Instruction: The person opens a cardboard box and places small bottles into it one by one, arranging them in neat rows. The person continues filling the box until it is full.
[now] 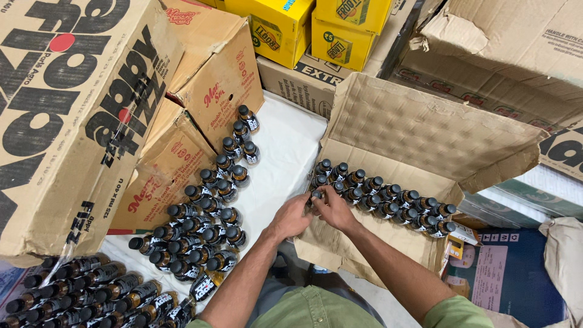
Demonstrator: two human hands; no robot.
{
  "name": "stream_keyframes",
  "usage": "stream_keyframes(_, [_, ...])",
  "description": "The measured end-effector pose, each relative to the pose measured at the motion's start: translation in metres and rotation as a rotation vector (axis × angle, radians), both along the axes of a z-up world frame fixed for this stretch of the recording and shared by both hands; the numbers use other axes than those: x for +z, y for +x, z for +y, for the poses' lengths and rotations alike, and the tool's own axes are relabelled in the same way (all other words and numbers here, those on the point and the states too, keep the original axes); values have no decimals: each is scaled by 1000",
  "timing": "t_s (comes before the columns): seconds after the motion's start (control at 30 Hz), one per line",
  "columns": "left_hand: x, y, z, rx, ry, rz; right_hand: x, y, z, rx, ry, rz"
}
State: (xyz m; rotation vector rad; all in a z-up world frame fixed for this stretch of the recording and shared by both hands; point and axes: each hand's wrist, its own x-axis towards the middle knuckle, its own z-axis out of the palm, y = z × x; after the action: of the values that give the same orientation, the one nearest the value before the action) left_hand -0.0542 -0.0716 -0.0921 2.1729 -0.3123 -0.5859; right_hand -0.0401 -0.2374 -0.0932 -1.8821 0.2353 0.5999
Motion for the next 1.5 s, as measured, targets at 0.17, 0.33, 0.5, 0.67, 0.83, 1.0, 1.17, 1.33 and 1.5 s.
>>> stream_keyframes(0.17, [12,0,2,22,-7,7,6,-14,-1,-17,-29,-86])
stream_keyframes(0.33, [34,2,4,150,-61,89,23,-19,0,-81,-72,-225])
stream_keyframes(0.5, [37,6,14,268,-298,58,20,-5,2,-90,43,-380])
stream_keyframes(0.67, [69,7,18,487,-567,48,29,22,21,3,75,-415])
stream_keyframes(0.83, [29,25,32,814,-741,-37,24,61,49,148,87,-386])
stream_keyframes(1.0, [28,29,47,996,-786,-134,14,97,89,223,132,-391])
stream_keyframes(1.17, [58,28,61,959,-782,17,42,117,122,298,-6,-355])
stream_keyframes(1.33, [68,39,69,920,-744,113,36,132,144,392,-88,-315])
stream_keyframes(1.5, [88,39,73,973,-758,223,16,133,150,455,-166,-316])
